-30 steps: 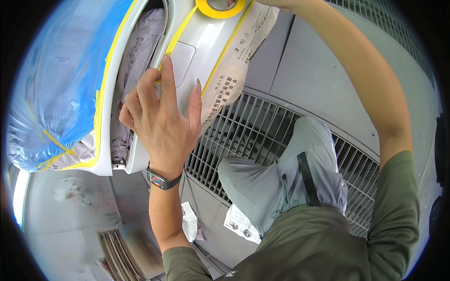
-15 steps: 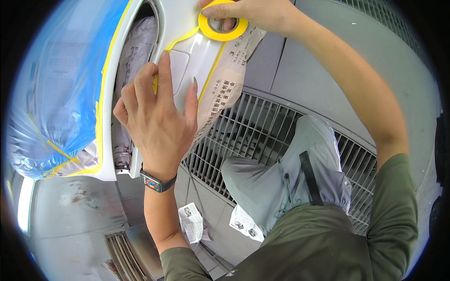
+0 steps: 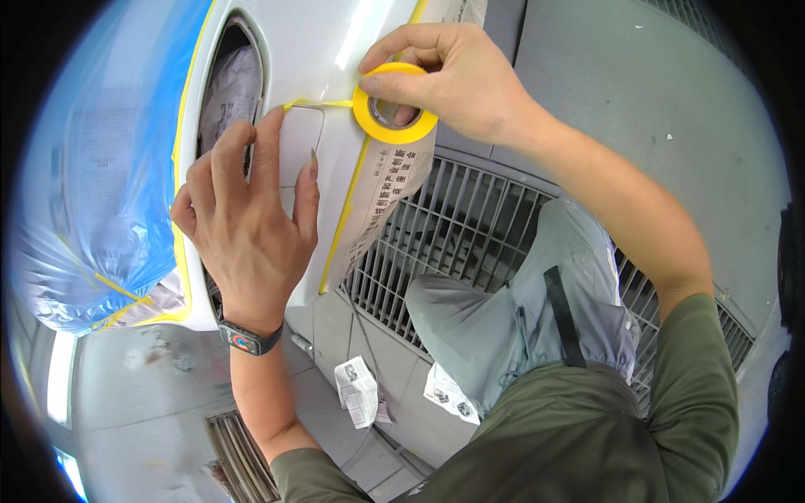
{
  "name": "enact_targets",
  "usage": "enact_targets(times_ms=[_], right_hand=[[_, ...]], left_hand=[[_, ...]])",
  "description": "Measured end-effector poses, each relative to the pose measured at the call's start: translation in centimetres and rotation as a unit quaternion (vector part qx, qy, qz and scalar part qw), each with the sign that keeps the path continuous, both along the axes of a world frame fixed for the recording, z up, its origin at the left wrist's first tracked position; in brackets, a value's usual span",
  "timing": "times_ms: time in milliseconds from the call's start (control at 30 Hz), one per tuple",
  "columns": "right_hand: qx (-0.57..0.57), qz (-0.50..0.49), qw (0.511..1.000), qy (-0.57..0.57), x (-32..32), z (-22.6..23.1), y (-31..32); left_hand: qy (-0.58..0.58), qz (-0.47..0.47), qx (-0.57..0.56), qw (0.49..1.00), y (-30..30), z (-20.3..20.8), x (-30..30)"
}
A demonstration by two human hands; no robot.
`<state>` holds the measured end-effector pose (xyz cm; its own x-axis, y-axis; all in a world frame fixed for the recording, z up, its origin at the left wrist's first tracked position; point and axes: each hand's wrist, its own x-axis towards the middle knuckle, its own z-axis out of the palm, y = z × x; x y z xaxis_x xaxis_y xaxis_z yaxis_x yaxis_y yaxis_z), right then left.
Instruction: The person applies yellow masking tape around the edges of a white car door and then covers the door with newspaper, securing it with additional tape. The goal is to protect the door from paint overspray during a painting process.
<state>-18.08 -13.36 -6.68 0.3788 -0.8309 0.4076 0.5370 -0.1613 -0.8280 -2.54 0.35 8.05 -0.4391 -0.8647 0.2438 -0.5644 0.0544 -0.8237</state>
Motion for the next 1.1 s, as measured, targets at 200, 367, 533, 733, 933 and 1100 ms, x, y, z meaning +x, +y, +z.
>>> enact_targets(times_ms=[200, 367, 533, 733, 933, 1100], right_hand=[[0.017, -0.009, 0.999, -0.034, 0.8, -0.1, 1.1], [0.023, -0.014, 0.999, -0.018, 0.7, -0.2, 1.1], [0.008, -0.026, 0.999, -0.020, 0.9, -0.5, 1.0], [0.026, -0.011, 0.999, -0.035, 1.1, -0.6, 1.2], [0.031, -0.018, 0.999, -0.037, 1.2, -0.8, 1.3], [0.033, -0.011, 0.998, -0.048, 1.1, -0.8, 1.6]], left_hand=[[0.019, -0.080, 0.021, 0.996, -1.6, 1.1, -0.3], [-0.049, -0.062, 0.083, 0.993, -2.6, 2.1, -0.5], [-0.073, -0.080, 0.091, 0.990, -2.1, 2.5, -0.1], [-0.091, -0.096, 0.074, 0.988, -1.9, 3.0, 0.3], [-0.140, -0.097, 0.077, 0.982, -2.0, 3.4, 0.2], [-0.166, -0.101, 0.088, 0.977, -1.5, 3.4, 0.5]])
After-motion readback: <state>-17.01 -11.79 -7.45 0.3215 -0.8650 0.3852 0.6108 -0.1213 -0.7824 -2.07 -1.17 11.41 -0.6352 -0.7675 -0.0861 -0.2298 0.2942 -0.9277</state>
